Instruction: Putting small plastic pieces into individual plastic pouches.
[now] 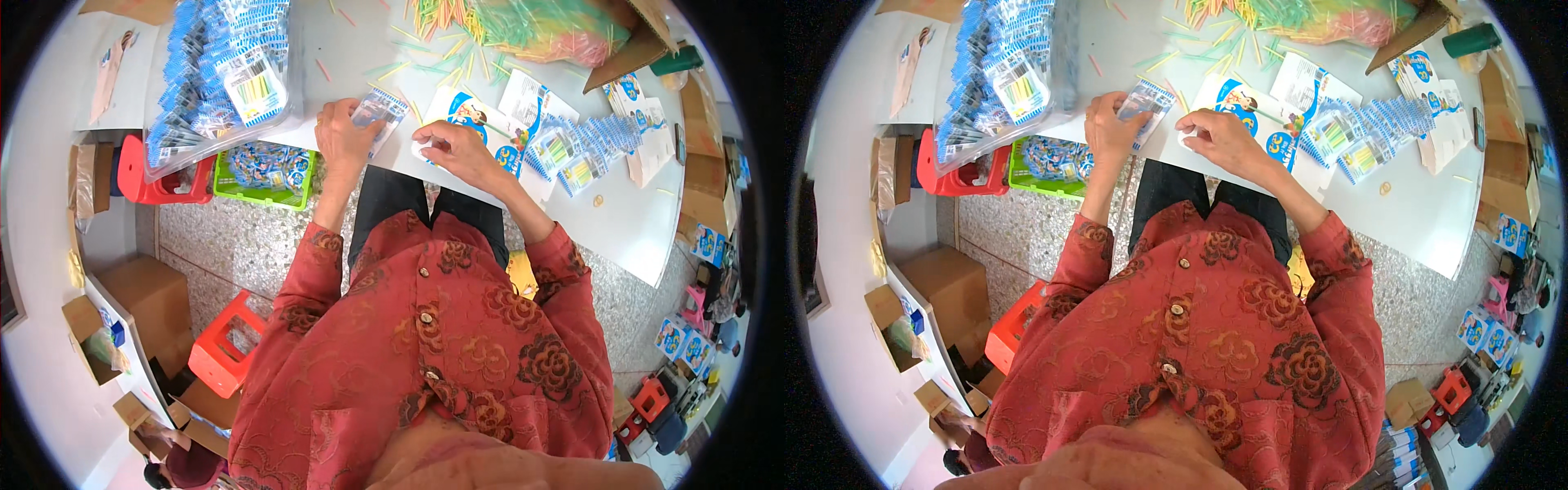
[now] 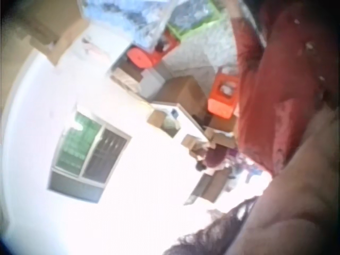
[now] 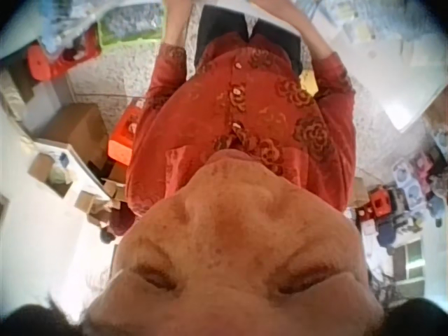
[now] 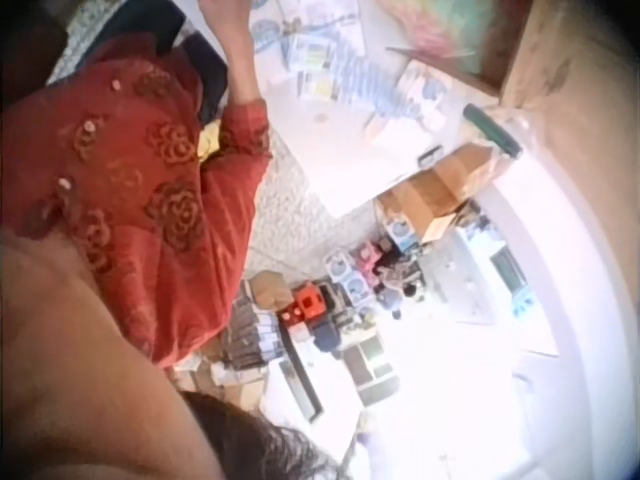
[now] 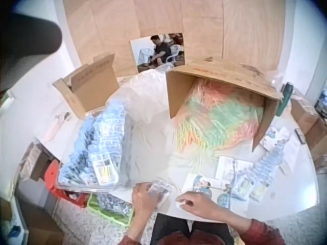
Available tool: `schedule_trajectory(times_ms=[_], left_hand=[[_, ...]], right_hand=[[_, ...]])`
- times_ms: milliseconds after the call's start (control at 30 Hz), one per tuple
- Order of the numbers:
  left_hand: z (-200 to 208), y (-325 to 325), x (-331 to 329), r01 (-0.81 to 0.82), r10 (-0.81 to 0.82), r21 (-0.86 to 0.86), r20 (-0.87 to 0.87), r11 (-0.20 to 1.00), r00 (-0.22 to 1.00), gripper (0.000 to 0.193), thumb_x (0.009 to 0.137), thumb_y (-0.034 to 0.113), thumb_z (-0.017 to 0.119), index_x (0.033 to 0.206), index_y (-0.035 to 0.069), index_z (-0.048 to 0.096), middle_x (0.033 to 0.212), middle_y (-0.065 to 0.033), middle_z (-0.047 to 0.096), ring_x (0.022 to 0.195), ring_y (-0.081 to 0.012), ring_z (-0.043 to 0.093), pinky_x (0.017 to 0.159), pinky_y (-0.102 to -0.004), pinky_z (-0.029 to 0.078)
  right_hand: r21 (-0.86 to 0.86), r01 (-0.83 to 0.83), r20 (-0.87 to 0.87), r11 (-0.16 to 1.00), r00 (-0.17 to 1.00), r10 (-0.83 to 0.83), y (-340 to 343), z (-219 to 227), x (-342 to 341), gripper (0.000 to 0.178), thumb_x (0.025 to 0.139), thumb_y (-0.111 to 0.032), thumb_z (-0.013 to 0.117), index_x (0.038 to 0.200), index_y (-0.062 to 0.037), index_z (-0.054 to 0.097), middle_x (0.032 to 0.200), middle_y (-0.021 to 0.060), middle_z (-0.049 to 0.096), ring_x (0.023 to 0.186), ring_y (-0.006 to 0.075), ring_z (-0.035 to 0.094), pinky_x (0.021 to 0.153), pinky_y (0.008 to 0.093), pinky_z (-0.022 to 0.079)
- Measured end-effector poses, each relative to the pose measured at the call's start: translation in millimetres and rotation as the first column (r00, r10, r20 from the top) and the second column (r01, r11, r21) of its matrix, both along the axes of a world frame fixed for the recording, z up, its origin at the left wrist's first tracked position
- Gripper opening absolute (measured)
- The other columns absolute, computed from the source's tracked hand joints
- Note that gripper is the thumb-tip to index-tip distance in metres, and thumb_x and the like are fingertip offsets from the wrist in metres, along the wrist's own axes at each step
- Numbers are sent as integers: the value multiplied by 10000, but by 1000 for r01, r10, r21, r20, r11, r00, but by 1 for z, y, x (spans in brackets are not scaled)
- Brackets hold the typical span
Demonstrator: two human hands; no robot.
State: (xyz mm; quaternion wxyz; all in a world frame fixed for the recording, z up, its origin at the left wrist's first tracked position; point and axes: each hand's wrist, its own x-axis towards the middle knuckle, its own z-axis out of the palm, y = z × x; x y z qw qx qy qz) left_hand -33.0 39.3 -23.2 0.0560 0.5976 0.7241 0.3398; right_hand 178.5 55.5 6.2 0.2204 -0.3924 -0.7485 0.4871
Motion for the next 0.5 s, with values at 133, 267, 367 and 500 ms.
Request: schedule_trajectory(times_ms=[133, 267, 367, 500], left_hand=[[-3, 2, 1, -22, 19, 17, 128, 1000, 992, 331, 608, 157, 778, 871, 46, 612, 815, -88, 599, 750, -238, 583, 679, -358, 458], [-7, 4, -3, -70, 58, 85, 137, 994, 989, 271, 619, 131, 766, 823, 38, 613, 765, -79, 594, 665, -218, 571, 628, -334, 457], [-7, 6, -7, -78, 53, 133, 178, 988, 983, 223, 628, 123, 764, 761, 24, 614, 710, -68, 592, 606, -191, 552, 584, -314, 451], [-7, 6, -16, -20, -13, 102, 320, 995, 947, 199, 667, 141, 757, 728, 7, 623, 669, -69, 600, 570, -157, 539, 555, -290, 441]], right_hand=[[14, -7, 1, 1000, 1000, 7, 7, -3, -4, 244, 784, -97, 611, 1018, -28, 615, 895, 103, 633, 703, 180, 582, 666, 303, 477], [62, -32, 31, 998, 999, 30, 11, -4, -7, 230, 795, -62, 604, 1023, -33, 611, 908, 70, 625, 697, 133, 572, 659, 277, 477], [74, -32, 48, 997, 998, 28, 11, -3, -8, 230, 797, -59, 598, 1025, -32, 611, 885, 77, 616, 692, 140, 570, 649, 285, 472], [114, -27, 39, 993, 999, 22, 11, -6, -8, 227, 802, -56, 592, 1028, -31, 609, 857, 81, 604, 686, 144, 565, 634, 286, 466]])
